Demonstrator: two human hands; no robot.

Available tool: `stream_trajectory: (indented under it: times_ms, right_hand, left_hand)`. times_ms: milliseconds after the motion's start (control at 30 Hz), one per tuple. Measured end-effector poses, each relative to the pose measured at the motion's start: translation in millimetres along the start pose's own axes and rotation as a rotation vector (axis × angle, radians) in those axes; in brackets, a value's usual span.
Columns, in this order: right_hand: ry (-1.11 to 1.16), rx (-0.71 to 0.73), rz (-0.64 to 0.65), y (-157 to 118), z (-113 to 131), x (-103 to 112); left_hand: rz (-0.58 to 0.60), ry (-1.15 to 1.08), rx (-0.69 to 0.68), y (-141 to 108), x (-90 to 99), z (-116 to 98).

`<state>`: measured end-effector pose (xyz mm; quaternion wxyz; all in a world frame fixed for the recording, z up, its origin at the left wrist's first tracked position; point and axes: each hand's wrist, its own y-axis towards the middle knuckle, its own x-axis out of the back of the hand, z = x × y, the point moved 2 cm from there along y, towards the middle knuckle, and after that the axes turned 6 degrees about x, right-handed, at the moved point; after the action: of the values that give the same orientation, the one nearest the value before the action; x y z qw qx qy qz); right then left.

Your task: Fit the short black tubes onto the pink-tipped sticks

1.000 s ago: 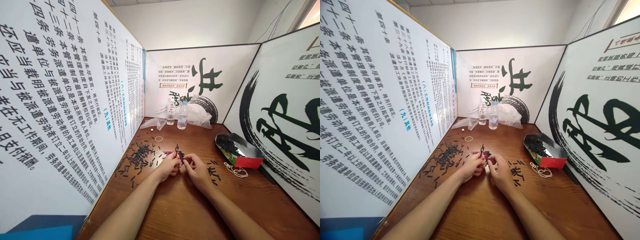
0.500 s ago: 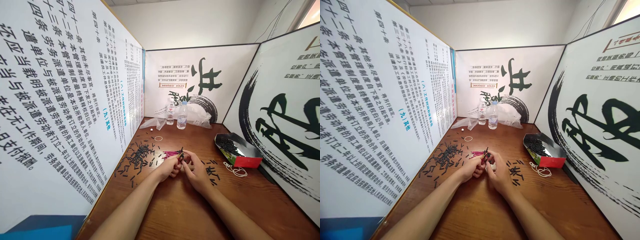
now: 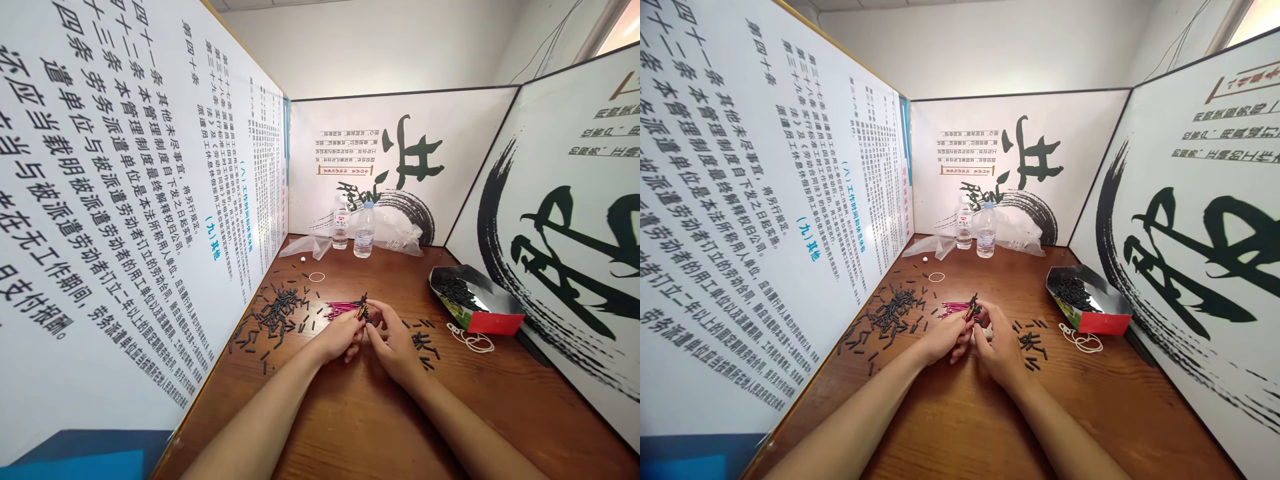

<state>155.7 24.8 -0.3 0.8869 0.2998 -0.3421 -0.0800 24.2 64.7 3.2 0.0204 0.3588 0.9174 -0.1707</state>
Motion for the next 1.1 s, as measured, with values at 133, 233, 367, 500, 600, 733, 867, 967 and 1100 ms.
stream_trajectory:
  times_ms: [133,233,367,500,600,733,867,967,1100]
  right_hand:
    - [0.007,-0.007,-0.002,-0.1,0.1,-0.2]
    - [0.02,-0.027,-0.002,-0.4,-0.9,-0.7]
    - [0.029,-0.043,-0.01,-0.2,-2.0,-0.9]
    - [0.032,-0.021,-0.008,0.7,-1.5,-0.8]
    - [0.035,-0.023,-0.002,0.9,-1.8,-0.8]
    - [0.04,-0.044,0.012,0.4,-3.1,-1.4]
    - [0.049,-0.059,0.017,0.0,-4.8,-2.5]
    - [0.05,-0.07,0.018,-0.2,-5.6,-3.1]
    - [0.05,-0.092,0.023,0.0,-5.3,-2.9]
  left_hand:
    - [-0.012,-0.026,0.016,-3.2,-2.5,-2.5]
    - [0.009,-0.056,0.064,-1.3,-0.8,-2.5]
    - [0.053,-0.104,0.108,2.9,3.4,-0.9]
    - [0.059,-0.129,0.067,3.8,5.0,-1.0]
    - [0.07,-0.15,0.068,3.5,4.9,0.2]
    - [0.092,-0.141,0.033,2.9,5.1,2.1]
    - [0.073,-0.091,0.0,0.0,4.6,0.6]
    - [0.045,-0.094,0.041,-2.5,3.4,-1.8]
    - [0.049,-0.103,0.037,-4.7,1.2,-5.3]
